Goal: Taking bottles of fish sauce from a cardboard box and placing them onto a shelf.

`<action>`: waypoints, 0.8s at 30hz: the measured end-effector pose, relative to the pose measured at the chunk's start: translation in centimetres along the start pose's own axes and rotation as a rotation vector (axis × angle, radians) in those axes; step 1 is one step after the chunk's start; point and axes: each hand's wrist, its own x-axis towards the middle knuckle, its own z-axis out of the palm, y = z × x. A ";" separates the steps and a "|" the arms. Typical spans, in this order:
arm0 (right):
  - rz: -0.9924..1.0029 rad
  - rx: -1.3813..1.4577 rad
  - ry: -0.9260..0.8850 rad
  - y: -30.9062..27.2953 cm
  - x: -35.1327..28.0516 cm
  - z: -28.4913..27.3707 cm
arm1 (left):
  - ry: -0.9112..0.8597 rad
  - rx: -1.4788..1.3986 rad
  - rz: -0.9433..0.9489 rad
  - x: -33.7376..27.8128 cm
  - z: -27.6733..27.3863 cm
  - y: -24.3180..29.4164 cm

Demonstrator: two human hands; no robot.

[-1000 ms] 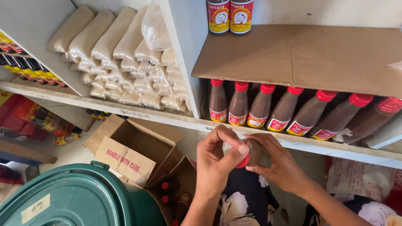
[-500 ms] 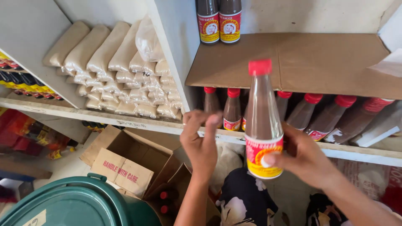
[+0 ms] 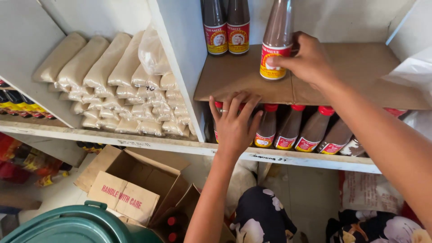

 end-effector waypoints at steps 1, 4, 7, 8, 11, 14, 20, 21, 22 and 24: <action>-0.022 -0.026 0.047 0.8 1.2 0.4 | 0.000 0.003 -0.006 0.0 0.1 -0.1; -0.076 -0.109 0.134 1.8 4.1 1.6 | 0.000 0.010 -0.024 0.0 0.4 -0.2; -0.101 -0.195 0.178 2.8 6.6 2.4 | 0.000 0.007 -0.033 0.0 0.5 -0.4; -0.095 -0.227 0.176 3.2 7.3 2.5 | 0.002 0.001 -0.038 -0.1 0.5 -0.3; -0.140 -0.254 0.227 4.7 9.0 3.2 | -0.009 0.001 -0.036 -0.2 0.6 -0.4; -0.121 -0.173 0.209 4.5 9.4 3.7 | -0.004 -0.007 -0.033 -0.3 1.1 -0.8; -0.354 -0.176 0.304 7.2 10.5 4.3 | 0.016 -0.028 -0.053 -0.5 1.7 -0.7; -0.353 -0.176 0.303 7.8 10.7 4.4 | 0.016 -0.028 -0.054 -0.6 1.8 -0.7; -0.367 -0.175 0.282 8.3 11.0 4.4 | 0.021 -0.033 -0.055 -0.6 1.8 -0.8; -0.384 -0.174 0.260 8.2 11.1 4.4 | 0.027 -0.037 -0.057 -0.6 1.8 -0.7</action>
